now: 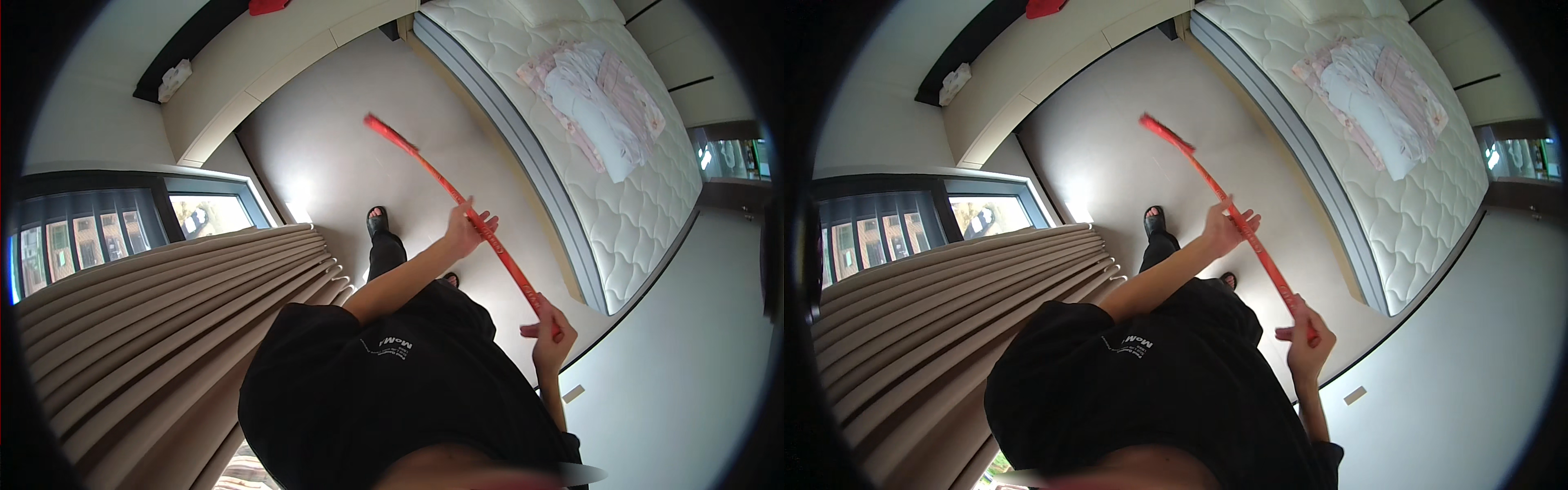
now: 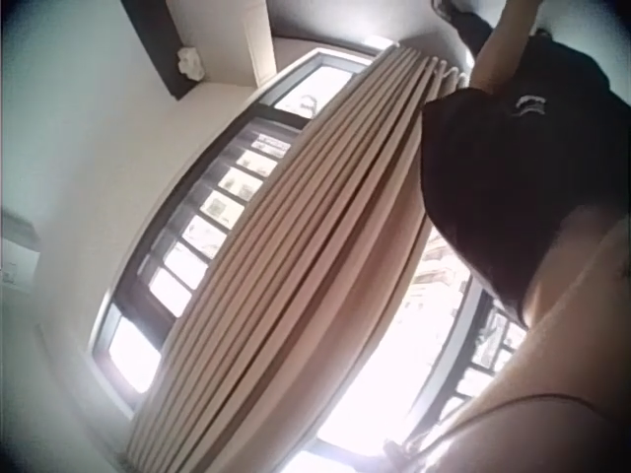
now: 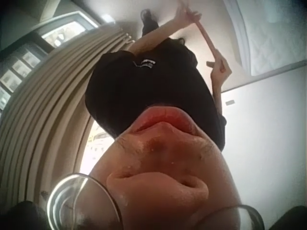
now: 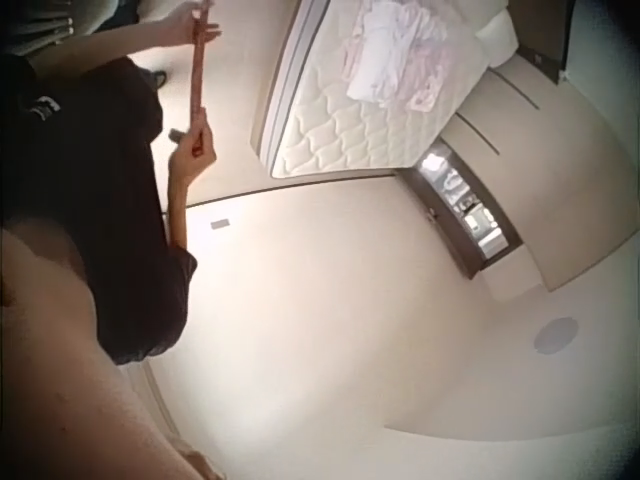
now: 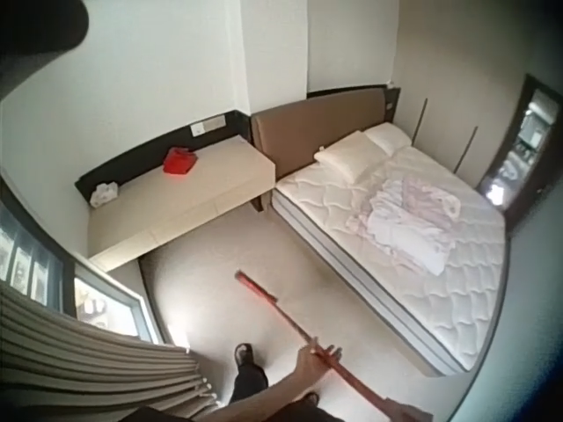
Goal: The recorder is sweeping the floor with a red broom in a bedroom and later opens a wardrobe door.
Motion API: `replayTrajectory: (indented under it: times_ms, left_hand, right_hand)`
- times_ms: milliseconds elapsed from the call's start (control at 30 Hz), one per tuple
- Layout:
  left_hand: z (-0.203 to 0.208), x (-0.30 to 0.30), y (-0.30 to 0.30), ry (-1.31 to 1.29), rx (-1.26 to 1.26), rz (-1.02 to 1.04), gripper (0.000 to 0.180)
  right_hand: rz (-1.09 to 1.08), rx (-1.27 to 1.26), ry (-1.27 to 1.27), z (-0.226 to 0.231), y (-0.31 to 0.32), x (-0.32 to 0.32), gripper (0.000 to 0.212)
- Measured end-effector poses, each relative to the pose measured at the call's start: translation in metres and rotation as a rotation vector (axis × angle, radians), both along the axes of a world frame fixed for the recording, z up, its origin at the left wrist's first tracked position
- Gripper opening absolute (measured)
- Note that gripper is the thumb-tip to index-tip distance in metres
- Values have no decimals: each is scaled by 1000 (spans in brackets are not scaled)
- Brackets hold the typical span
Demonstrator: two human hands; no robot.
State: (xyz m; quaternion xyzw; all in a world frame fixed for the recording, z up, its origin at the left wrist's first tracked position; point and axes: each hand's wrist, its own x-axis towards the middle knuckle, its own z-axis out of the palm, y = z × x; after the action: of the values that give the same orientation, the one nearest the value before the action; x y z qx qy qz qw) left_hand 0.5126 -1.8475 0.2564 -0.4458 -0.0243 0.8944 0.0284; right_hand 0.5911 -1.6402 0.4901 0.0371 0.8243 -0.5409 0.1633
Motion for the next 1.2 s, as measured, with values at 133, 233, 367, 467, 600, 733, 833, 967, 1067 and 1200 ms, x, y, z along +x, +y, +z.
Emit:
replayTrajectory:
  times_ms: [133,233,367,467,600,733,833,967,1067,1200]
  left_hand:
    - [-35,4,-4,39,-201,-200,24]
    - [-74,21,-6,-26,-270,-201,26]
    - [-99,28,-18,-353,-1103,-428,46]
    - [-109,-4,-41,-572,-1425,-548,58]
    - [-147,-63,-104,-429,-1461,-368,71]
    - [-197,-53,-160,-117,-905,-321,66]
    - [-240,14,-193,-97,-1045,-413,53]
    - [-280,175,-219,-263,-1219,-705,37]
    - [-290,307,-238,-511,-1308,-1189,53]
    - [-288,417,-261,-648,-1106,-1414,51]
  right_hand:
    - [-495,-232,-567,-52,22,-6,49]
    - [-592,-161,-1017,-99,33,13,50]
    - [75,351,-765,-168,-9,5,61]
    - [392,714,-273,-220,-88,-13,62]
    - [312,177,-597,-284,-182,-100,58]
    - [222,64,-597,-356,-281,-152,58]
    - [165,117,-527,-406,-337,-178,61]
    - [68,350,-418,-445,-397,-205,65]
    - [37,406,-492,-452,-408,-220,72]
    - [177,428,-508,-450,-351,-212,72]
